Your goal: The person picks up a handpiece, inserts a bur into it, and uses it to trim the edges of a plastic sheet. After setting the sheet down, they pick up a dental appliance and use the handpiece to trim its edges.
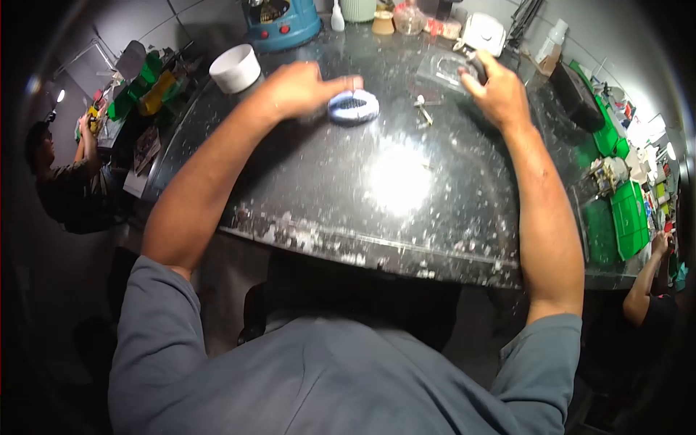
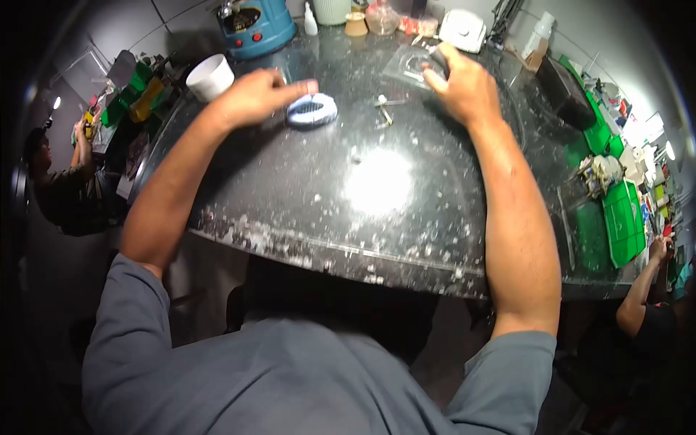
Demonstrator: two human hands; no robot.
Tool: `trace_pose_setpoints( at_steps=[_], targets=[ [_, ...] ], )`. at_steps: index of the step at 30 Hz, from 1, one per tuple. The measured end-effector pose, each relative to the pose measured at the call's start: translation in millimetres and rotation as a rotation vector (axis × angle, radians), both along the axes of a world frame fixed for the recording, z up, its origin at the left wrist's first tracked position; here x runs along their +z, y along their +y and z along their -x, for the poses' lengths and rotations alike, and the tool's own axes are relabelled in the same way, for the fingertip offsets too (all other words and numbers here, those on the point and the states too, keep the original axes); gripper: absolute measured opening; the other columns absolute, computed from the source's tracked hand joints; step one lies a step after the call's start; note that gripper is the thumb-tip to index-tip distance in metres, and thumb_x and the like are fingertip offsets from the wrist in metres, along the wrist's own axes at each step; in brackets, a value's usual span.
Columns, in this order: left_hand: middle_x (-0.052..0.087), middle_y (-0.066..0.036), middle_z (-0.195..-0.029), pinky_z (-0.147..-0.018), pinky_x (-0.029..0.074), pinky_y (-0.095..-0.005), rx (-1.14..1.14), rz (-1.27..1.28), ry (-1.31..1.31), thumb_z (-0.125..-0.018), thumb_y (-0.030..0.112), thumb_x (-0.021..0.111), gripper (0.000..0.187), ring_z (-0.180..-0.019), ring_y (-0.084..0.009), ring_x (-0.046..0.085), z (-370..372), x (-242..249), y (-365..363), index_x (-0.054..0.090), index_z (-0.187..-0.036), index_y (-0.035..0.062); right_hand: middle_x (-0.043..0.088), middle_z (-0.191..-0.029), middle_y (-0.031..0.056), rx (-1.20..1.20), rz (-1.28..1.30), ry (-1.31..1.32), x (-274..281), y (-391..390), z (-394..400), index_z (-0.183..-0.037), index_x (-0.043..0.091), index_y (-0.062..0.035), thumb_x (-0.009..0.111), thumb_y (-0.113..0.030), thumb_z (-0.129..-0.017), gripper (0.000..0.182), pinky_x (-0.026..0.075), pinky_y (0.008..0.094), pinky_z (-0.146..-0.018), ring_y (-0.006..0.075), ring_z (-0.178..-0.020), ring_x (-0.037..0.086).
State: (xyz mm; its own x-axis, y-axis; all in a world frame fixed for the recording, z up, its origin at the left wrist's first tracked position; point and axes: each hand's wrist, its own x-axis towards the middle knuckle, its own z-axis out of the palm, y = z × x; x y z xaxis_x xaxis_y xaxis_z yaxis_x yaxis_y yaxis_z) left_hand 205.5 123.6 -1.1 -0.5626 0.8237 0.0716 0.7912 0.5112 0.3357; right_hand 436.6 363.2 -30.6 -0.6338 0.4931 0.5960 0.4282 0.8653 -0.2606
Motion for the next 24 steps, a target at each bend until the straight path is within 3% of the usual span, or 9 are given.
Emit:
trace_pose_setpoints(
  at_steps=[3,5,6,12,15,19,20,21,24],
  targets=[
    [0.065,-0.009,-0.072,-0.06,0.048,-0.0305,-0.207,-0.161,-0.299,-0.074,0.046,0.086,0.053,-0.065,-0.0152,0.06,8.4,-26.2,12.8,0.063,-0.083,-0.0006,0.072,-0.097,0.0146,0.107,-0.021,0.026,3.1,-4.6,5.1,-0.109,0.06,-0.0146,0.068,-0.041,-0.088,0.034,0.055,0.0467,-0.074,0.0375,-0.089,0.069],
    [0.06,-0.002,-0.069,-0.06,0.046,-0.0271,-0.247,-0.338,-0.456,-0.077,0.035,0.086,0.044,-0.065,-0.0107,0.055,-6.4,-32.2,16.7,0.06,-0.087,0.0015,0.072,-0.096,0.0145,0.178,-0.05,0.047,7.1,-16.7,5.8,-0.102,0.06,-0.0121,0.069,-0.042,-0.089,0.034,0.056,0.0449,-0.07,0.0364,-0.084,0.07],
    [0.061,0.002,-0.08,-0.065,0.043,-0.0223,-0.216,-0.3,-0.542,-0.084,0.017,0.081,0.031,-0.072,-0.0052,0.053,-10.8,-29.5,16.3,0.058,-0.099,0.0041,0.072,-0.094,0.0138,0.226,-0.062,0.037,8.6,-21.5,6.5,-0.102,0.062,-0.0112,0.069,-0.043,-0.088,0.035,0.056,0.0433,-0.069,0.0349,-0.083,0.071],
    [0.066,-0.006,-0.102,-0.091,0.053,-0.028,-0.568,-0.666,-0.351,-0.081,-0.002,0.074,0.033,-0.098,-0.0141,0.067,-38.8,-10.8,-6.7,0.058,-0.11,0.0022,0.072,-0.084,0.006,0.653,-0.241,0.13,16.7,-66.2,16.5,-0.11,0.067,-0.0095,0.079,-0.031,-0.082,0.037,0.057,0.0293,-0.059,0.0187,-0.07,0.071],
    [0.065,-0.007,-0.106,-0.095,0.056,-0.0301,-0.665,-0.774,-0.251,-0.077,-0.011,0.071,0.037,-0.102,-0.0165,0.068,-40.7,-9.6,-9.1,0.059,-0.11,0.0032,0.068,-0.075,0.005,0.695,-0.319,0.194,19.8,-81.4,18.5,-0.107,0.067,-0.0081,0.076,-0.018,-0.08,0.029,0.055,0.0309,-0.057,0.0202,-0.065,0.069],
    [0.061,-0.008,-0.115,-0.102,0.045,-0.0327,-0.586,-0.778,-0.165,-0.082,0.02,0.072,0.054,-0.114,-0.0163,0.058,-35.0,-2.8,-9.2,0.051,-0.128,0.0021,0.062,-0.069,0.0045,0.661,-0.386,0.262,22.0,-85.6,15.6,-0.107,0.068,-0.0056,0.074,-0.012,-0.081,0.027,0.051,0.0329,-0.052,0.0191,-0.058,0.063],
    [0.061,-0.009,-0.116,-0.098,0.043,-0.0311,-0.528,-0.836,-0.594,-0.086,0.037,0.067,0.06,-0.115,-0.0156,0.055,-30.9,-13.6,-3.5,0.049,-0.132,0.0018,0.062,-0.069,0.0045,0.662,-0.386,0.26,22.2,-84.2,13.7,-0.107,0.068,-0.0056,0.074,-0.012,-0.081,0.027,0.051,0.0329,-0.052,0.0191,-0.058,0.063],
    [0.063,-0.008,-0.112,-0.092,0.047,-0.0305,-0.44,-0.756,-0.823,-0.092,0.037,0.064,0.054,-0.106,-0.0151,0.06,-27.3,-12.3,-4.7,0.053,-0.131,0.0015,0.061,-0.07,0.0041,0.653,-0.414,0.193,22.8,-82.1,10.1,-0.107,0.068,-0.0058,0.075,-0.011,-0.08,0.028,0.051,0.0324,-0.052,0.0185,-0.058,0.062],
    [0.067,-0.006,-0.103,-0.085,0.049,-0.0301,-0.371,-0.598,-1.174,-0.094,0.035,0.065,0.045,-0.097,-0.0139,0.064,-24.9,-18.8,-4.3,0.059,-0.124,0.0016,0.061,-0.072,0.0033,0.673,-0.446,0.118,24.9,-78.7,10.4,-0.105,0.068,-0.0059,0.076,-0.01,-0.077,0.029,0.051,0.0313,-0.052,0.0172,-0.059,0.061]
  ],
)
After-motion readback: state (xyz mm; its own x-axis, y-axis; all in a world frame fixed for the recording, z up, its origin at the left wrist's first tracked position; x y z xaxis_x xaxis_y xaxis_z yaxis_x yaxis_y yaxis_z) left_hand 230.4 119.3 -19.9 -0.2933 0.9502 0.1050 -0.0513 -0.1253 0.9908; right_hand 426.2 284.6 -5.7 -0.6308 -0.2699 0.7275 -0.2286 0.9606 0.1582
